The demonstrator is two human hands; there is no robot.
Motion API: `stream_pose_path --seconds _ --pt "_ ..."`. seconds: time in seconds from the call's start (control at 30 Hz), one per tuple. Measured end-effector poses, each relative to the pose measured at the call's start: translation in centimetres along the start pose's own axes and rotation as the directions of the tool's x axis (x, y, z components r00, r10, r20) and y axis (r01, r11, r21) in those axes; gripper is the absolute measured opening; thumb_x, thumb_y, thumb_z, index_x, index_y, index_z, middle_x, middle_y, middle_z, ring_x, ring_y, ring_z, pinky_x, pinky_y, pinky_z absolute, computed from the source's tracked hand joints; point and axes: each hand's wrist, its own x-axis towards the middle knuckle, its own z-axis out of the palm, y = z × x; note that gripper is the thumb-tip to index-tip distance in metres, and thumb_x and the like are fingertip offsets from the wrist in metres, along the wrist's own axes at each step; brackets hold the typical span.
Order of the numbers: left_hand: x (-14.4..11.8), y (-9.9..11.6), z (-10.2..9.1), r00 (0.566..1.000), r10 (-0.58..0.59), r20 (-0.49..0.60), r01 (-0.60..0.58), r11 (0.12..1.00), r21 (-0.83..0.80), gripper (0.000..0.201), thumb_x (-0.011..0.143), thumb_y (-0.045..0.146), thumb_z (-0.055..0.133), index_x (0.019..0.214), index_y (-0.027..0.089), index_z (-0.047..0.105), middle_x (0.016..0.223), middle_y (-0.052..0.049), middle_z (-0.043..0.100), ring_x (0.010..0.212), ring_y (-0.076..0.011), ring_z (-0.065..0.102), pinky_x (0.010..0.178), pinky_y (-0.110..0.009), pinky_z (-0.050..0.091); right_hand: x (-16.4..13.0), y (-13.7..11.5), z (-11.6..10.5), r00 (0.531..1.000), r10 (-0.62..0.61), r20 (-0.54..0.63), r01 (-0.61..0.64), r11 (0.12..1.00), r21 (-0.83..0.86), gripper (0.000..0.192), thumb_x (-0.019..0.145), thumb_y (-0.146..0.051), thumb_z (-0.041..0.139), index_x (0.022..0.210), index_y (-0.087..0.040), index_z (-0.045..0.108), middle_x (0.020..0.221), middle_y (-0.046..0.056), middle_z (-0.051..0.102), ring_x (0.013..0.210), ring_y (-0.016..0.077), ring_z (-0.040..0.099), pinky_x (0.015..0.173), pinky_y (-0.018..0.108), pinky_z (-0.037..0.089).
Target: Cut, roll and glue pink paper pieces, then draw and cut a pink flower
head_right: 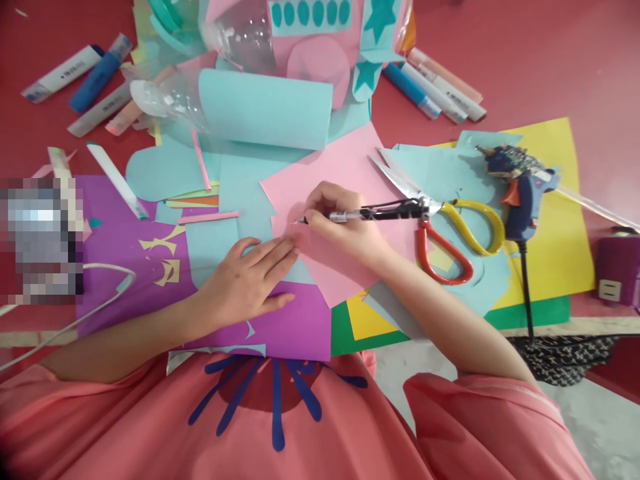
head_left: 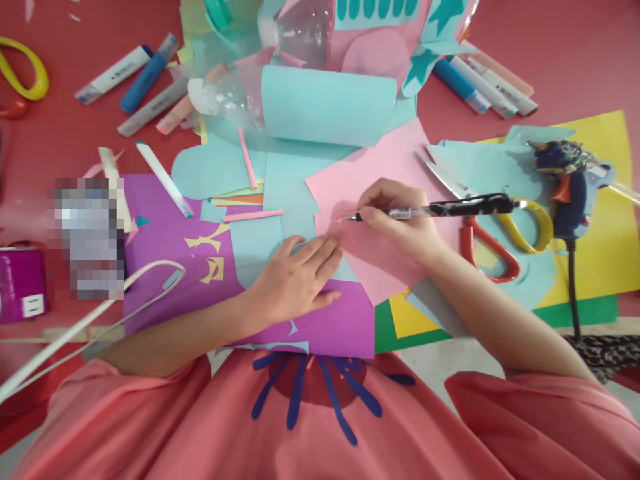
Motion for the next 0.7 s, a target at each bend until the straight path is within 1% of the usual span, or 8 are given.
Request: stream_pose_path --seconds 0.07,0.17,0.23,0.3,0.4,0.57,0.7 --pt "0.0 0.1 0.0 1.000 -0.009 0.026 0.009 1.000 -0.001 0.055 0.099 0.043 0.044 0.135 0.003 0.054 0.140 -0.020 0.058 0.123 -0.0280 0.058 0.101 -0.042 0.046 0.4 -0.2 0.7 1.000 0.005 0.009 -0.005 1.000 0.012 0.012 0.074 -0.014 0.059 0.069 -0.021 0.051 0.060 -0.005 0.052 0.053 0.0081 0.046 0.050 0.025 0.035" --pt "-0.1 0.3 0.2 0.998 -0.020 0.055 0.020 1.000 -0.014 0.061 0.098 0.048 0.044 0.138 0.002 0.050 0.140 -0.020 0.058 0.127 -0.0279 0.056 0.108 -0.040 0.043 0.7 -0.2 1.9 0.999 -0.006 -0.034 0.005 0.999 -0.038 0.025 0.076 -0.019 0.061 0.060 -0.022 0.042 0.053 -0.006 0.046 0.050 0.0074 0.040 0.049 0.024 0.031" --pt "-0.1 0.3 0.3 0.998 -0.021 0.057 0.022 1.000 -0.017 0.063 0.098 0.049 0.044 0.139 0.002 0.049 0.140 -0.020 0.058 0.129 -0.0277 0.055 0.110 -0.039 0.041 0.8 -0.1 2.5 0.997 -0.022 -0.073 0.016 0.996 -0.082 0.032 0.076 -0.019 0.059 0.055 -0.022 0.035 0.049 -0.007 0.039 0.049 0.0071 0.036 0.047 0.024 0.028" --pt "-0.1 0.3 0.3 0.999 -0.015 0.038 0.015 1.000 -0.003 0.061 0.098 0.048 0.043 0.138 0.002 0.050 0.142 -0.020 0.056 0.129 -0.0272 0.055 0.110 -0.037 0.041 0.8 0.1 2.8 0.993 -0.034 -0.109 0.022 0.994 -0.110 0.031 0.073 -0.015 0.055 0.054 -0.022 0.032 0.048 -0.007 0.034 0.048 0.0071 0.032 0.046 0.024 0.026" --pt "-0.1 0.3 0.3 1.000 -0.007 0.002 0.007 1.000 0.028 0.058 0.099 0.047 0.040 0.135 0.002 0.053 0.141 -0.019 0.057 0.127 -0.0264 0.056 0.109 -0.036 0.042 0.8 0.4 2.7 0.989 -0.042 -0.142 0.025 0.992 -0.120 0.027 0.069 -0.010 0.049 0.054 -0.023 0.031 0.049 -0.007 0.032 0.048 0.0069 0.029 0.046 0.024 0.023" --pt "-0.1 0.3 0.3 1.000 -0.003 -0.024 0.004 0.999 0.035 0.057 0.100 0.046 0.041 0.133 0.002 0.055 0.139 -0.019 0.060 0.125 -0.0263 0.058 0.108 -0.036 0.043 0.8 0.4 2.6 0.992 -0.025 -0.124 0.011 0.993 -0.114 0.026 0.066 -0.009 0.047 0.055 -0.023 0.028 0.050 -0.007 0.029 0.049 0.0066 0.026 0.045 0.023 0.021" --pt "0.0 0.2 0.2 1.000 -0.010 0.013 0.010 1.000 0.015 0.058 0.099 0.047 0.042 0.135 0.002 0.053 0.141 -0.020 0.057 0.128 -0.0263 0.056 0.110 -0.036 0.042 0.8 0.4 2.7 0.994 -0.047 -0.102 0.037 0.994 -0.104 0.027 0.068 -0.010 0.047 0.056 -0.023 0.027 0.051 -0.007 0.029 0.048 0.0065 0.027 0.045 0.023 0.022"
